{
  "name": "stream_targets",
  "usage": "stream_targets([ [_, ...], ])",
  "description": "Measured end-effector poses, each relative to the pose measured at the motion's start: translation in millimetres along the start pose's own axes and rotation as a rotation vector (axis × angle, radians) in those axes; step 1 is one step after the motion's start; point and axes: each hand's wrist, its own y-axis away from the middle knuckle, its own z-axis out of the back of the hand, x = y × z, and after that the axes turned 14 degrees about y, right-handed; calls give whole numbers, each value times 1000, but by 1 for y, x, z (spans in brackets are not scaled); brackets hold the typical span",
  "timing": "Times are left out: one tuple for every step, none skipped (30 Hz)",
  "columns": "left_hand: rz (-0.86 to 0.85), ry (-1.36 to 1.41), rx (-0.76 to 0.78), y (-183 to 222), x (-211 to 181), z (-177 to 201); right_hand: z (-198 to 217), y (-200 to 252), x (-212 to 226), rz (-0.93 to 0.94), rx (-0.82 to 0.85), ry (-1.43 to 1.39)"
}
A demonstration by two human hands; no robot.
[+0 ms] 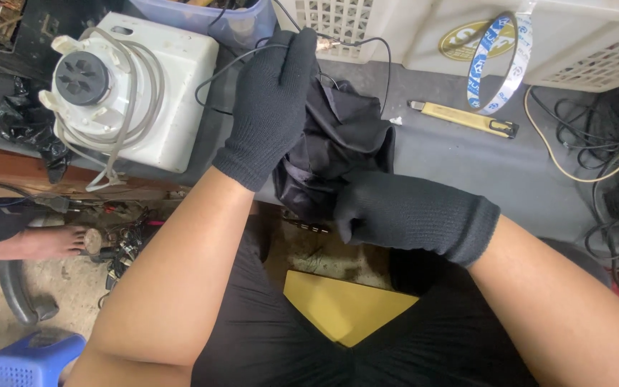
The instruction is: Applying putty to an electronic component and securing it within a black protective fabric pouch.
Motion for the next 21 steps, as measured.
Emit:
stream_targets([
  [14,-11,2,0,-1,0,2,-1,2,-51,53,-9],
  [27,-21,2,-1,-2,0,4,-1,3,-102,106,-16],
  [28,-21,3,-1,-1,0,9,-2,10,-102,107,-18],
  [24,-18,8,-1,-1,0,14,-3,16,-165,161,-18],
  [20,-15,13,-2,0,0,19,-4,23,-227,216,-18],
  [22,-15,14,-1,-2,0,12,-3,16,-227,216,-20],
  [22,-16,16,-1,-3,0,6,-2,10,-131,146,-29],
  [20,-16,17,-1,-5,0,-1,-1,3,-36,75,-35],
  [20,-16,18,-1,-4,0,-5,-1,-2,-37,74,-36],
  [5,-2,16,-1,-4,0,-9,0,-7,-38,84,-30],
  [-9,11,14,-1,-4,0,-13,0,-12,-39,94,-25],
  [-8,10,14,0,-4,0,-8,-1,-6,-38,95,-26],
  [-9,13,16,0,-4,0,-2,-1,0,-71,124,-26],
  [-13,16,19,0,-5,0,4,-2,6,-104,153,-25],
  [-14,16,19,0,-2,0,4,-3,6,-104,152,-24],
  [-38,4,13,0,1,-1,3,-4,7,-93,128,-17],
  [-62,-8,6,-1,4,-1,3,-4,7,-82,104,-11],
  [-60,-7,8,0,2,-1,1,-4,6,-84,104,-13],
  [-34,-13,15,0,-1,-1,-2,-3,4,-90,100,-6],
  [-9,-19,24,0,-4,-1,-4,-3,2,-97,96,2],
  [-9,-17,25,0,-1,-1,-1,-2,4,-99,95,2],
])
